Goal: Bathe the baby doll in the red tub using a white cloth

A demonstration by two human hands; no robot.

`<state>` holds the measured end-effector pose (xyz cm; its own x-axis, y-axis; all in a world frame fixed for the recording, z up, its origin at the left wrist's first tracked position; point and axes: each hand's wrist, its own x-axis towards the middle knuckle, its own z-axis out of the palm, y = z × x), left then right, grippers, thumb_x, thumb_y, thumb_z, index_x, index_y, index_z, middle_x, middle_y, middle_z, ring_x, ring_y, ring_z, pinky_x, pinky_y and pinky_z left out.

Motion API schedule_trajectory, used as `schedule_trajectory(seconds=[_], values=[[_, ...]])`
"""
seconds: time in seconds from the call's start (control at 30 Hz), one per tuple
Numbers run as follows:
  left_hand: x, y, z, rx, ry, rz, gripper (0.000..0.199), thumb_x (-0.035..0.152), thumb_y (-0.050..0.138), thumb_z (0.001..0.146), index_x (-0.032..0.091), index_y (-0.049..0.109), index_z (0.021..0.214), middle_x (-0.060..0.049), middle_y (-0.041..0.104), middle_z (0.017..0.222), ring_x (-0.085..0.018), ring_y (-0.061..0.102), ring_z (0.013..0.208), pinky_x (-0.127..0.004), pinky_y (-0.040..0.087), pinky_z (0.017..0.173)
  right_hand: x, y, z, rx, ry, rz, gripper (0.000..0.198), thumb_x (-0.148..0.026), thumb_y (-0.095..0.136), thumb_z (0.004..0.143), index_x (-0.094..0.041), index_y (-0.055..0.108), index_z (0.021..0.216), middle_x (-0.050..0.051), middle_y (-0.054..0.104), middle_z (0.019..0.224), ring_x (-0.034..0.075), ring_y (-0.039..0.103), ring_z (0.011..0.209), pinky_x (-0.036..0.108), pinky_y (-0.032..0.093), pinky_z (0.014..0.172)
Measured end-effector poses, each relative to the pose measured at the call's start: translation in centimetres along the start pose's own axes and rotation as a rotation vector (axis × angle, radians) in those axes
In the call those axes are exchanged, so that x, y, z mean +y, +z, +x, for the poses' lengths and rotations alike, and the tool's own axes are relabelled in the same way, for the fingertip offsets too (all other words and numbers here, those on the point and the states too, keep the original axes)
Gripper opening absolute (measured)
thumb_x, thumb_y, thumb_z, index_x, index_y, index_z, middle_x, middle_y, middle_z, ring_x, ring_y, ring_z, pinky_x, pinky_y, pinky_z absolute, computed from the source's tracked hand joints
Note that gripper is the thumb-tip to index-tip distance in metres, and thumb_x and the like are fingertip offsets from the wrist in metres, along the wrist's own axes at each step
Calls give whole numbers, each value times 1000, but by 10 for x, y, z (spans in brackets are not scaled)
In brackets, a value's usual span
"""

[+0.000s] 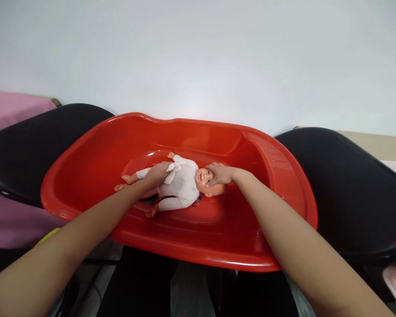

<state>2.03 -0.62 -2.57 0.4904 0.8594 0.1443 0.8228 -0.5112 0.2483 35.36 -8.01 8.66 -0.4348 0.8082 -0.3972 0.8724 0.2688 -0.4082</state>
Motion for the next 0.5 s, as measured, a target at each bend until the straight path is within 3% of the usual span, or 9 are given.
schedule_trajectory(seconds=[0.2,0.4,0.5], values=[[-11,-14,-9,-47,-112,83,37,37,39,107,21,63,129,-12,66,124,-29,61,114,-41,43,103,-11,-5,-5,-24,33,16,78,-63,78,71,-28,59,138,13,56,138,37,56,125,46,48,104],[-28,-28,-23,-132,-370,27,50,56,30,107,24,59,132,-15,62,132,-33,56,122,-49,42,103,-14,-6,-8,-22,35,25,76,-62,78,72,-29,58,138,13,57,138,37,57,123,48,50,102],[-33,-29,-23,-148,-446,68,51,56,32,106,22,58,132,-18,61,133,-35,56,123,-50,42,103,-13,-6,-8,-27,42,22,78,-63,77,72,-31,57,140,12,57,137,37,58,122,48,51,101]])
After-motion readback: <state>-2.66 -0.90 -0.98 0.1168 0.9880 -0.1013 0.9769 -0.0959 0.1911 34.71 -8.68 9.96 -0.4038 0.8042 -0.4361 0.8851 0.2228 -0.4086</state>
